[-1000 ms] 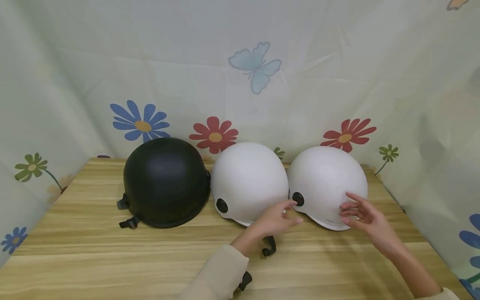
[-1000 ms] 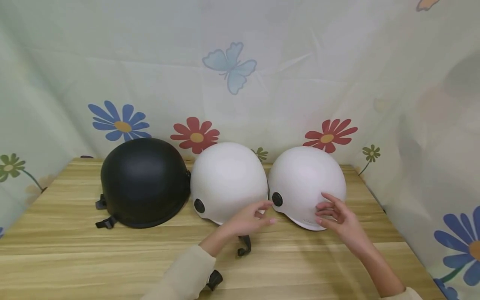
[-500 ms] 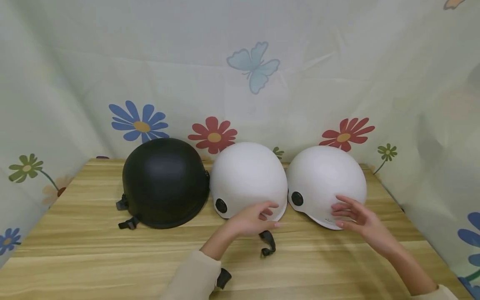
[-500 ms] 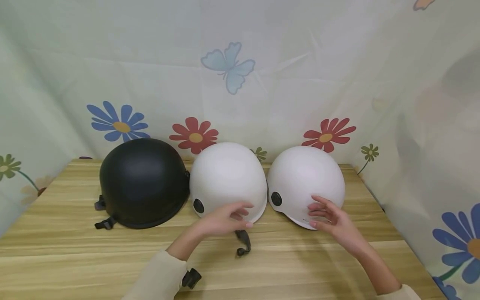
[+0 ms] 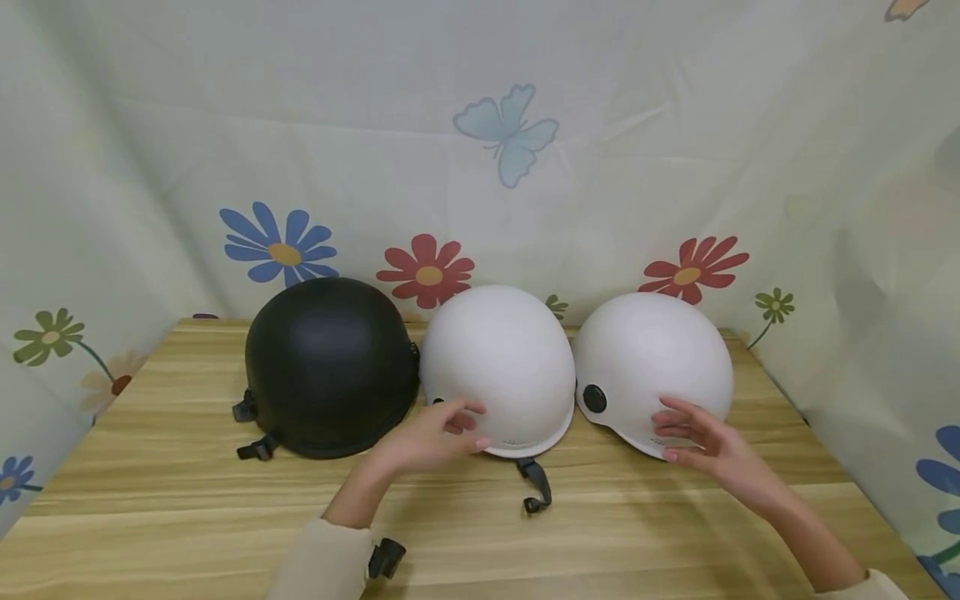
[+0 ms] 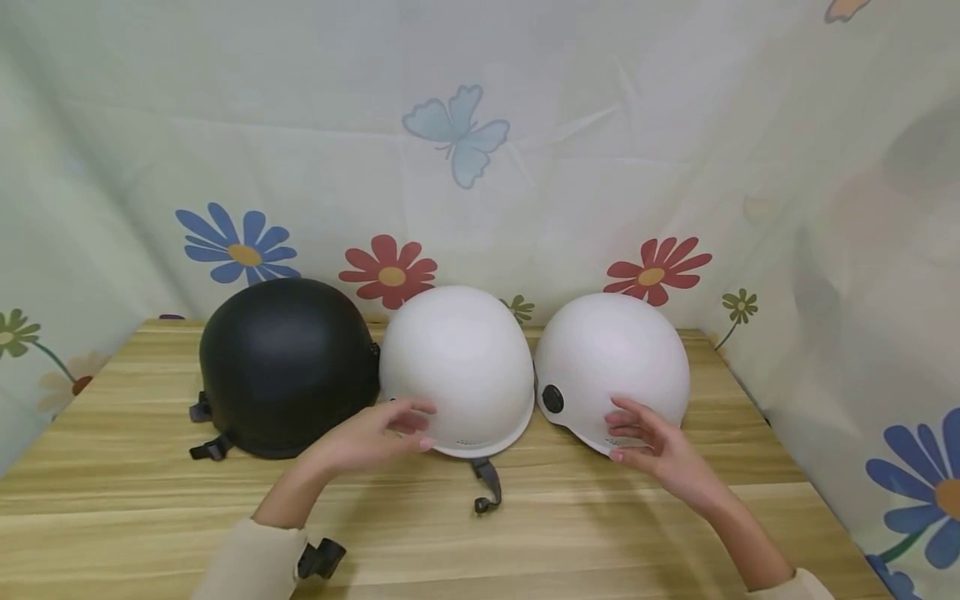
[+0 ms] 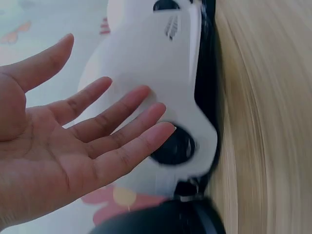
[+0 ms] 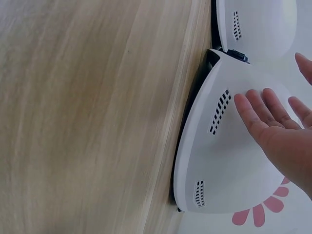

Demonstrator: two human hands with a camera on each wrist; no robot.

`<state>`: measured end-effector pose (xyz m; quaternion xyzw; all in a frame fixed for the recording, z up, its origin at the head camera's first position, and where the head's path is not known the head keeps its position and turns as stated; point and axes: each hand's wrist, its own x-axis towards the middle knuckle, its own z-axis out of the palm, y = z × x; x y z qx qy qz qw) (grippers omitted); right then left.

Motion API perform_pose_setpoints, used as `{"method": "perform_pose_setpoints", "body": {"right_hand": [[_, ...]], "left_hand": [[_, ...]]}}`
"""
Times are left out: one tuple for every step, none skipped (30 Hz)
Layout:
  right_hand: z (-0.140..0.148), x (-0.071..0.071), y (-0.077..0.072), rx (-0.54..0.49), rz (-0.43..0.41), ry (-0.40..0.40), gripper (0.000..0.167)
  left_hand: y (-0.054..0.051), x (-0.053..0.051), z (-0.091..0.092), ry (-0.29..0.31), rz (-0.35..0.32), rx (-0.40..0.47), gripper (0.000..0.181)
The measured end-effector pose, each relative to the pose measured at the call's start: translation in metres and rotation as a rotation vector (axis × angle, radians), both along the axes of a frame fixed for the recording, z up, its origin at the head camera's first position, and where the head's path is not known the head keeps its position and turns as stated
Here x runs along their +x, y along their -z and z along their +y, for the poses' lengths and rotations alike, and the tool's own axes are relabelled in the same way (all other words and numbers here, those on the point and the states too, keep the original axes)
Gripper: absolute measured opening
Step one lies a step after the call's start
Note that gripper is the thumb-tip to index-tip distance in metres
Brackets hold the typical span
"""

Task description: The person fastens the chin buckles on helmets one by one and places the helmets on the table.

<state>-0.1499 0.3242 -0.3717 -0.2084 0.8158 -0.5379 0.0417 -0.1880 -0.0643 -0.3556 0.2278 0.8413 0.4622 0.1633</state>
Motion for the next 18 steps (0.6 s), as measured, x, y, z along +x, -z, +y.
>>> {"method": "perform_pose_setpoints", "body": {"right_hand": [[0.000, 0.000, 0.000, 0.001, 0.000, 0.000, 0.060], [0.000, 0.000, 0.000, 0.001, 0.001, 0.001, 0.060], [0.000, 0.000, 0.000, 0.003, 0.001, 0.002, 0.060], [0.000, -0.001, 0.000, 0.006, 0.002, 0.003, 0.060], [-0.001, -0.001, -0.001, 0.008, 0.001, 0.003, 0.060], [-0.001, -0.001, -0.001, 0.009, -0.001, 0.002, 0.059], [-0.002, -0.001, -0.001, 0.009, -0.004, 0.000, 0.059], [-0.003, -0.002, -0.001, 0.009, -0.009, -0.003, 0.059], [-0.004, -0.002, -0.001, 0.011, -0.013, -0.006, 0.059], [-0.005, -0.003, -0.002, 0.013, -0.018, -0.010, 0.059], [-0.006, -0.004, -0.002, 0.013, -0.023, -0.015, 0.059], [-0.008, -0.004, -0.002, 0.013, -0.028, -0.019, 0.059], [-0.009, -0.006, -0.002, 0.018, -0.032, -0.022, 0.059], [-0.011, -0.007, -0.001, 0.022, -0.039, -0.026, 0.059], [-0.013, -0.008, -0.001, 0.027, -0.043, -0.028, 0.059], [-0.015, -0.009, -0.001, 0.030, -0.055, -0.030, 0.059], [-0.017, -0.011, -0.001, 0.032, -0.061, -0.031, 0.060], [-0.019, -0.013, -0.001, 0.037, -0.067, -0.035, 0.060]], "left_hand": [[0.000, -0.001, -0.005, -0.019, 0.000, -0.003, 0.042], [0.001, -0.002, -0.010, -0.040, -0.001, -0.008, 0.043], [0.002, -0.002, -0.015, -0.066, -0.006, -0.015, 0.044], [0.003, -0.003, -0.020, -0.091, -0.006, -0.019, 0.046], [0.003, -0.003, -0.024, -0.122, -0.016, -0.018, 0.048], [0.004, -0.004, -0.028, -0.147, -0.023, -0.013, 0.050], [0.005, -0.004, -0.032, -0.166, -0.027, -0.006, 0.051], [0.006, -0.004, -0.036, -0.175, -0.032, 0.001, 0.053], [0.007, -0.004, -0.039, -0.179, -0.034, 0.008, 0.055], [0.008, -0.004, -0.042, -0.185, -0.036, 0.010, 0.056], [0.009, -0.004, -0.044, -0.187, -0.041, 0.013, 0.057], [0.010, -0.004, -0.046, -0.187, -0.042, 0.010, 0.058], [0.011, -0.005, -0.048, -0.185, -0.046, 0.006, 0.059], [0.012, -0.005, -0.049, -0.184, -0.048, 0.001, 0.061], [0.013, -0.006, -0.049, -0.186, -0.054, -0.005, 0.062], [0.014, -0.006, -0.050, -0.188, -0.058, -0.009, 0.063], [0.015, -0.007, -0.050, -0.189, -0.064, -0.008, 0.065], [0.015, -0.008, -0.050, -0.189, -0.068, -0.009, 0.066]]}}
